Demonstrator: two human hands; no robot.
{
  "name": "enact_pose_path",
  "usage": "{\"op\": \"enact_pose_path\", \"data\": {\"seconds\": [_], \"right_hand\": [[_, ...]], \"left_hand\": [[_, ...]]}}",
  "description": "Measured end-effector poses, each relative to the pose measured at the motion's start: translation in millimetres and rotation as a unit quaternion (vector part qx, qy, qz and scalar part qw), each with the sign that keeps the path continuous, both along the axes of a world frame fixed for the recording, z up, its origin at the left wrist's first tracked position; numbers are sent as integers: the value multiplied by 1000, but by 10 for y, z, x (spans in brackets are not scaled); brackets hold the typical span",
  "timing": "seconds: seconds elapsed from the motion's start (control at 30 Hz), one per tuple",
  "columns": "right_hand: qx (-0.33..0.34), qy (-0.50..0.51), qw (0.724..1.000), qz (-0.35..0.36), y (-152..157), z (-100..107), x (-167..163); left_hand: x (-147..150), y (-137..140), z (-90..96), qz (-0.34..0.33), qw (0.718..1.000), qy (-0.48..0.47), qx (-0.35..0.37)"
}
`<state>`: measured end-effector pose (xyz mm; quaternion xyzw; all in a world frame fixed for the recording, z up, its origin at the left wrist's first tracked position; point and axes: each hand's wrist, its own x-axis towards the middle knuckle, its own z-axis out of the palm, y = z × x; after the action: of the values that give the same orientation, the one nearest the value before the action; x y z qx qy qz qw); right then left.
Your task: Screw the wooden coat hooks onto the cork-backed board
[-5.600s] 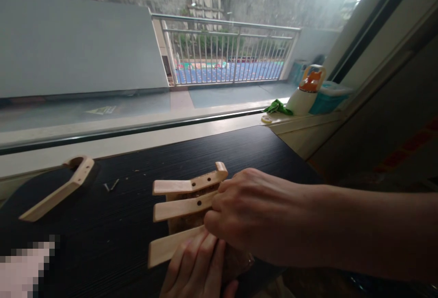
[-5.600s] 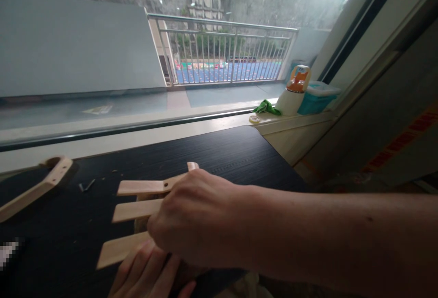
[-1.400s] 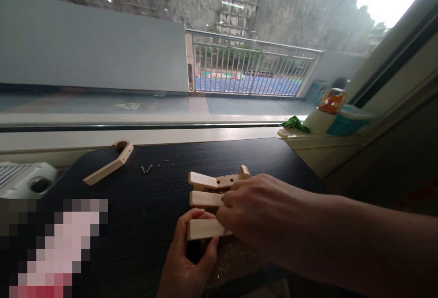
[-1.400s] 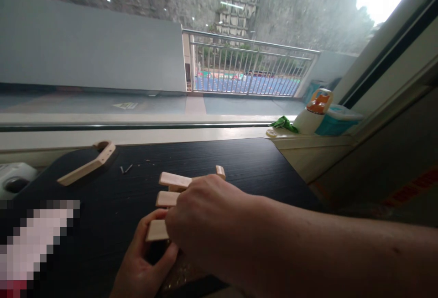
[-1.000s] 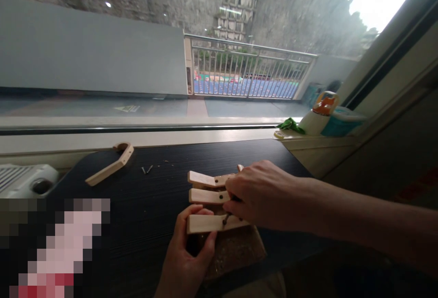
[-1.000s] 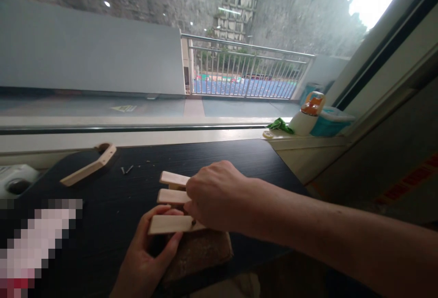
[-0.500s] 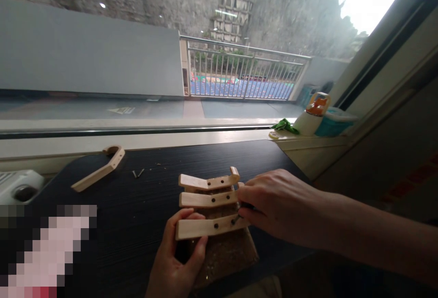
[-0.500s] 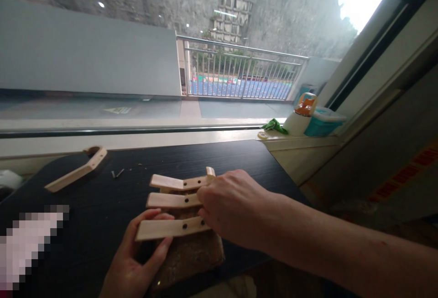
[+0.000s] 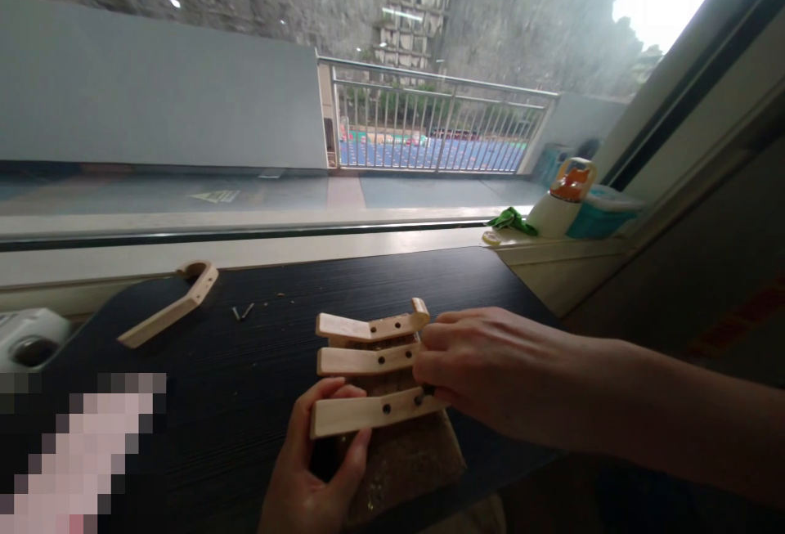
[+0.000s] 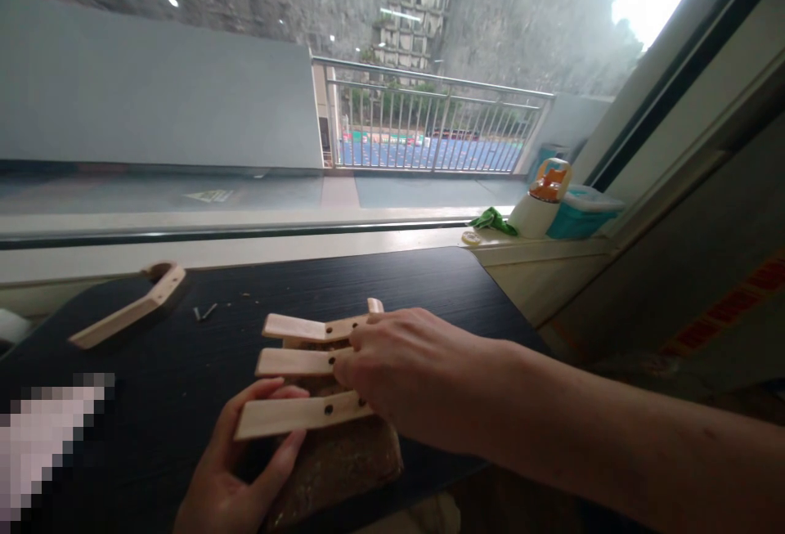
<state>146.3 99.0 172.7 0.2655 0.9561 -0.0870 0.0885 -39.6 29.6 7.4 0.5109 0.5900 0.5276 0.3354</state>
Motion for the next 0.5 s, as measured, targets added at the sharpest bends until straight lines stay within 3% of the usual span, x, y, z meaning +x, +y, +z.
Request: {"op": "enact_pose_path", "data": {"seconds": [0.3,0.5], "right_hand": [[-32,-49,997,-45,-5,39,-92],[34,-77,990,-117,13,-21,-142]], "left_hand": [[-7,-2,-39,3,1000,13,-1],[29,-9,-13,-7,1000,-1,1]]}}
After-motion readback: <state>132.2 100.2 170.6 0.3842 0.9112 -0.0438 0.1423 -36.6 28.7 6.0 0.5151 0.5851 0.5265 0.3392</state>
